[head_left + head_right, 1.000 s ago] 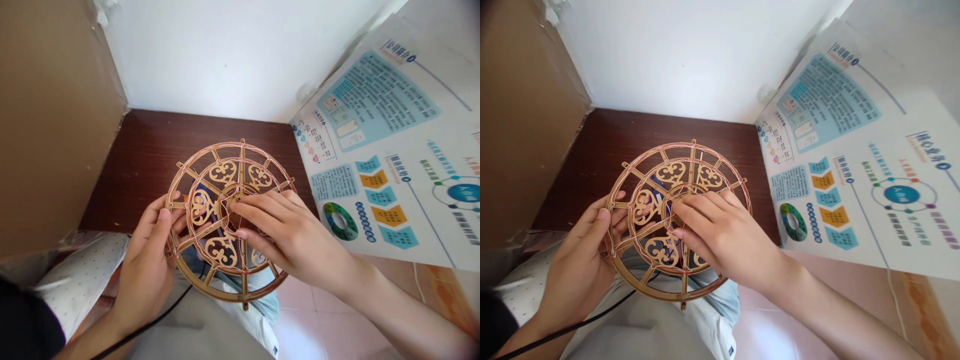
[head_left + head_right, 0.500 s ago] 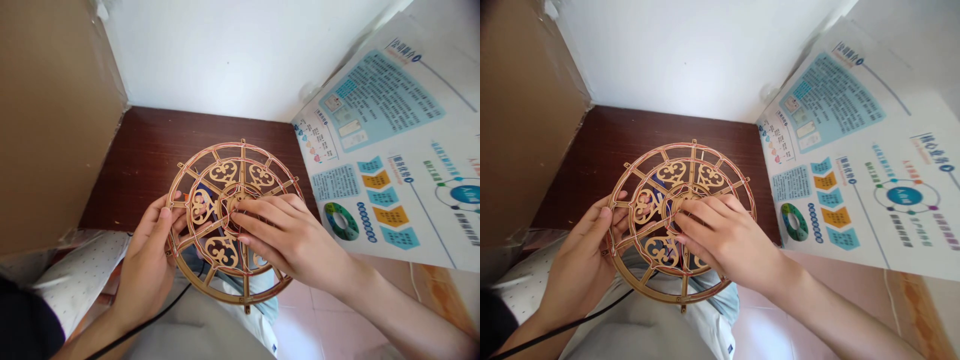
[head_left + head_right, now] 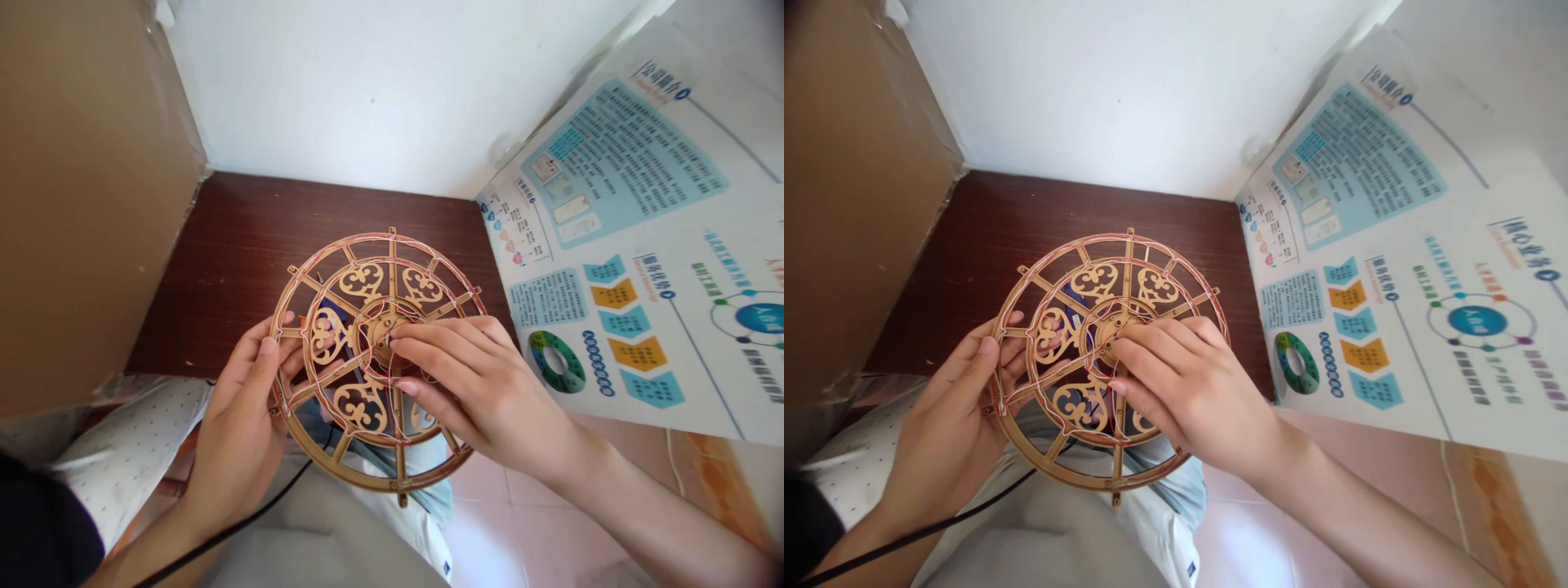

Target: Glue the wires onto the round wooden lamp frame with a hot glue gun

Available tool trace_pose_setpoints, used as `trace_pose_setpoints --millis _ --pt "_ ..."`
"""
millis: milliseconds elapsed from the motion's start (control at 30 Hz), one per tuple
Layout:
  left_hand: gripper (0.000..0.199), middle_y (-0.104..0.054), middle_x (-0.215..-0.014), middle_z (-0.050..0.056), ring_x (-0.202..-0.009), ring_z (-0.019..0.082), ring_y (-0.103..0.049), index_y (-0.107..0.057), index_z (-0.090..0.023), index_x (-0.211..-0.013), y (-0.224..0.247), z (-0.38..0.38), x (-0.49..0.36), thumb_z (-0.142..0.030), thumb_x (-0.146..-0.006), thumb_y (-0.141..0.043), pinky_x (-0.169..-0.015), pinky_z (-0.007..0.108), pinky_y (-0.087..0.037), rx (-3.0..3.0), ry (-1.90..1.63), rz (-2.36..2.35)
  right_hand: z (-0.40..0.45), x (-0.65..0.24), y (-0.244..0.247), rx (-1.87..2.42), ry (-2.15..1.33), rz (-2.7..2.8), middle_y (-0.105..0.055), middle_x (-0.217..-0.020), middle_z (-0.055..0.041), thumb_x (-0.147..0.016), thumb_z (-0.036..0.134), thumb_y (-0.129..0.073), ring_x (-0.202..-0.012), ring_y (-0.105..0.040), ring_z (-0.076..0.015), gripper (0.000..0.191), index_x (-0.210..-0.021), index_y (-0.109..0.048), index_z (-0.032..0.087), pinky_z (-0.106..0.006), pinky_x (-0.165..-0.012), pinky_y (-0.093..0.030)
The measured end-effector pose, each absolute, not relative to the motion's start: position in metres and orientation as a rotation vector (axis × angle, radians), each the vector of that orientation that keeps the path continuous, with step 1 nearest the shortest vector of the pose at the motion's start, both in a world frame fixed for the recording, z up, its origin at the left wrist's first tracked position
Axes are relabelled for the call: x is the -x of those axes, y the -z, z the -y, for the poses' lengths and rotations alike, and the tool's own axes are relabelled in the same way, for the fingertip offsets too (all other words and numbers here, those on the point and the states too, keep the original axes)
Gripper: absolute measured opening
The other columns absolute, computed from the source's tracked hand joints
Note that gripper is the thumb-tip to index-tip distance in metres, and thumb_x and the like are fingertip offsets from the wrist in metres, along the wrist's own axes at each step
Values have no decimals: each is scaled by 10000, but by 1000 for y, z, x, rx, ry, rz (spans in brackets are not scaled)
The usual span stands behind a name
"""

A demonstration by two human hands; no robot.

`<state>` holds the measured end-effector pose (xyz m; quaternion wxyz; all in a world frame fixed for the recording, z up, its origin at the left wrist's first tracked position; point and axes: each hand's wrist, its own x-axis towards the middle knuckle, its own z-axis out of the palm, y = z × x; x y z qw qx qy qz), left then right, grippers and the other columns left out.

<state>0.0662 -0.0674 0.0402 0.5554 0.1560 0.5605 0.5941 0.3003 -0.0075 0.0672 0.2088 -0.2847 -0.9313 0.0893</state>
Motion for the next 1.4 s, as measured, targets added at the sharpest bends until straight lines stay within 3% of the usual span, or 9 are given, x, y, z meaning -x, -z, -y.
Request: trace_pose_setpoints --millis 267,467,700,900,1133,1400 --pt "274 -792 -1169 85 -1088 231 -765 -746 -256 -1235 -41 67 -67 -404 -1006 -715 -738 219 -629 -358 -1405 -1308 10 -305 -59 930 -308 2531 -787 -1270 -97 -1151 445 -472 -1120 -723 -244 343 -1326 -580 171 -379 -952 -445" --pt "282 -795 -1142 79 -1042 221 -773 -746 -254 -1235 -42 66 -67 -409 -1001 -721 -712 211 -622 -350 -1397 -1302 9 -305 -60 901 -313 2581 -776 -1309 -90 -1164 431 -427 -1182 -698 -238 336 -1296 -600 175 -379 -981 -434" --pt "331 -783 -1197 79 -1088 247 -766 -744 -244 -1257 -42 64 -67 -429 -982 -743 -883 331 -653 -337 -1372 -1340 8 -305 -58 828 -245 2629 -800 -1277 -88 -1167 402 -431 -1210 -694 -248 337 -1278 -630 155 -401 -1000 -414" --pt "304 -779 -1219 70 -1110 225 -756 -742 -253 -1252 -42 65 -66 -424 -1002 -723 -848 278 -639 -315 -1361 -1318 7 -304 -59 812 -256 2600 -799 -1310 -94 -1158 390 -465 -1250 -702 -248 327 -1299 -649 158 -413 -1029 -432" --pt "313 -777 -1226 66 -1139 246 -748 -745 -258 -1245 -41 67 -66 -436 -988 -739 -948 356 -629 -332 -1355 -1318 7 -300 -61 782 -303 2613 -804 -1308 -93 -1153 407 -466 -1266 -709 -262 343 -1337 -650 183 -439 -1081 -453" --pt "311 -779 -1228 67 -1139 236 -746 -742 -257 -1249 -40 66 -65 -436 -995 -736 -912 318 -625 -337 -1361 -1310 5 -300 -58 744 -329 2624 -788 -1336 -104 -1169 426 -408 -1272 -697 -247 366 -1301 -627 164 -423 -1127 -408"
